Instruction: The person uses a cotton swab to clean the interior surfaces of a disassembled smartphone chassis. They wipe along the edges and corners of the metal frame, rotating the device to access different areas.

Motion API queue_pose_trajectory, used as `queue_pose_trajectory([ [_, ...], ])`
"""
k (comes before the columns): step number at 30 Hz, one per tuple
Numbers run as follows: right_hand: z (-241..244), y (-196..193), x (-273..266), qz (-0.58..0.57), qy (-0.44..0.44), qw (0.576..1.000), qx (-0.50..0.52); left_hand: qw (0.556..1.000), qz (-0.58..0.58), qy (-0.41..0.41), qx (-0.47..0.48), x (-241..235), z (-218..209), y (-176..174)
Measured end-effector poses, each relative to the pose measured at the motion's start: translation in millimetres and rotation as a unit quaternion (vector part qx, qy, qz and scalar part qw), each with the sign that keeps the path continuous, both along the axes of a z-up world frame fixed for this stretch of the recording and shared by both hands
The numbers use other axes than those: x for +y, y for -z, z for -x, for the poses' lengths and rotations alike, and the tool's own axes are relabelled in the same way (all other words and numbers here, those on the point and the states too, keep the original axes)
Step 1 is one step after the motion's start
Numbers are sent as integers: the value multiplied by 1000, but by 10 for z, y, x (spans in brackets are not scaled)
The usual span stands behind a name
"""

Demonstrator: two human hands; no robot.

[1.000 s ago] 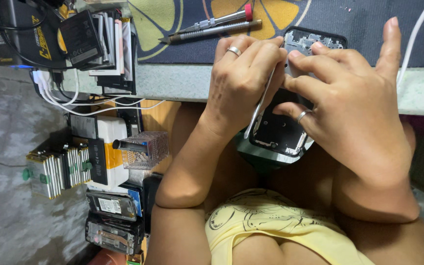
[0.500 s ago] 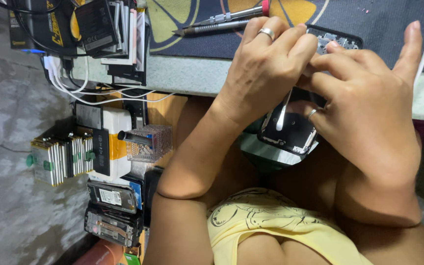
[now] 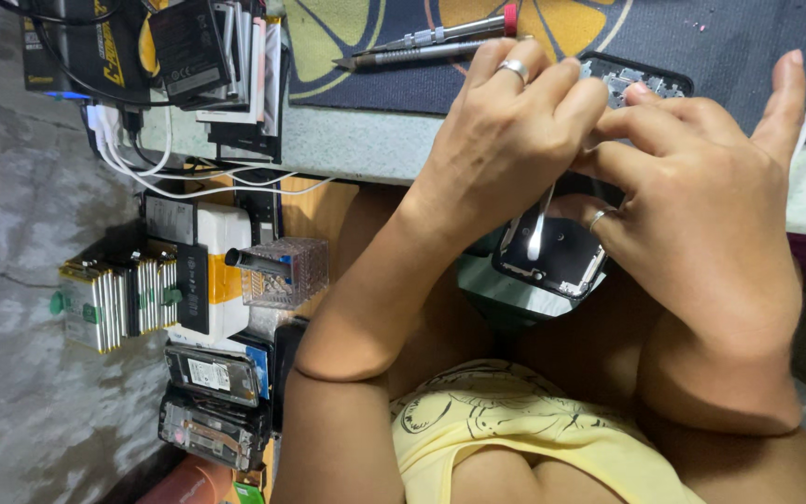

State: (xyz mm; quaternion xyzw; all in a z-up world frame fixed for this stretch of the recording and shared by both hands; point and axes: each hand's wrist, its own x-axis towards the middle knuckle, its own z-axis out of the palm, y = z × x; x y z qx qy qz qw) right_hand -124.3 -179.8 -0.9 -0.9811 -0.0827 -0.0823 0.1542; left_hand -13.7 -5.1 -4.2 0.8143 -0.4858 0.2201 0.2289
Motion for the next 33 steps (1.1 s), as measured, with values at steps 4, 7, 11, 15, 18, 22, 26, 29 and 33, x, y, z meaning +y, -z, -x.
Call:
queue_pose_trajectory([
  [4, 17, -7, 6, -5, -3, 1000, -7, 1000, -8, 19, 1, 3, -61, 11],
  [7, 13, -20, 5, -10, -7, 1000, 0, 999, 6, 46, 26, 87, -104, -3],
  [11, 13, -12, -9, 0, -4, 1000, 14, 997, 4, 63, 39, 97, -179, 11],
  [15, 10, -42, 3, 10, -24, 1000, -8, 995, 42, 88, 29, 131, -282, -3],
  [18, 40, -113, 58, 26, -21, 999, -17, 991, 50, 115, 49, 152, -394, 1],
  [22, 255, -226, 284, 9, 24, 999, 42, 989, 23, 124, 74, 149, -448, 31],
  [26, 535, -221, 533, -54, -51, 997, -21, 985, 3, 139, 97, 154, -450, 15],
  [29, 676, -134, 593, -28, -75, 993, -85, 985, 0, 149, 93, 146, -455, -44],
  [33, 775, -78, 511, -67, -25, 995, -69, 985, 9, 148, 90, 171, -396, -97],
])
